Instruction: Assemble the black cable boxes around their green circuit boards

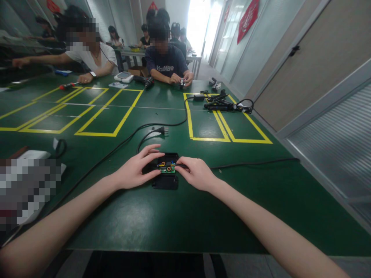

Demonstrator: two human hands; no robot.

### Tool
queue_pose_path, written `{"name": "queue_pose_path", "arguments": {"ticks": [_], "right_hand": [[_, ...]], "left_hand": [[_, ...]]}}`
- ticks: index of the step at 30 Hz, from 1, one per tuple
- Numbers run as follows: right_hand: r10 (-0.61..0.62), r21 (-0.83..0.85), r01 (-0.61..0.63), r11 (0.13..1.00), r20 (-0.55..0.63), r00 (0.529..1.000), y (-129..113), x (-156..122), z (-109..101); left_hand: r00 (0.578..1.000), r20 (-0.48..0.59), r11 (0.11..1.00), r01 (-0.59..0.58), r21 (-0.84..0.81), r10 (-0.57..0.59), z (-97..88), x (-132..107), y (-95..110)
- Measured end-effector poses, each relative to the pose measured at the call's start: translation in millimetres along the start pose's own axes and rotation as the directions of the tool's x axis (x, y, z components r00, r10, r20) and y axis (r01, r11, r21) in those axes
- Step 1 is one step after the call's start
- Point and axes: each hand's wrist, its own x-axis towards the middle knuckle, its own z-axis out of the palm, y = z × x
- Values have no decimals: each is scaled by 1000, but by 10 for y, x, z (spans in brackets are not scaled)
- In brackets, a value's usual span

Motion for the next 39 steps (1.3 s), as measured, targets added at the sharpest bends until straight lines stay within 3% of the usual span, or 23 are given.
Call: {"name": "queue_pose_path", "arguments": {"ticks": [5, 10, 18, 24, 29, 33, 39], "right_hand": [[-29, 37, 30, 999, -46, 999, -15, -7, -22], [-97, 68, 102, 992, -74, 992, -75, -33, -91], [-286, 75, 282, 956, 49, 957, -160, -86, -136], [-285, 25, 283, 959, 93, 954, -130, -88, -121], [-225, -59, 226, 972, 33, 974, -103, -83, -98], [-180, -56, 182, 982, 42, 983, -79, -69, -80], [-232, -53, 235, 970, 60, 971, -50, -46, -94]], "left_hand": [[998, -45, 998, 37, 49, -35, -91, 14, -8], [993, -108, 998, -47, 32, 50, -126, 16, 55], [992, 9, 989, -127, -82, 128, -143, -45, 191], [994, 60, 992, -81, -92, 87, -105, -59, 174], [996, 89, 1000, -30, 1, 30, -110, -40, 157], [997, 82, 1000, -4, 7, 3, -105, -23, 143], [999, 37, 999, -22, -45, 23, -74, -28, 119]]}}
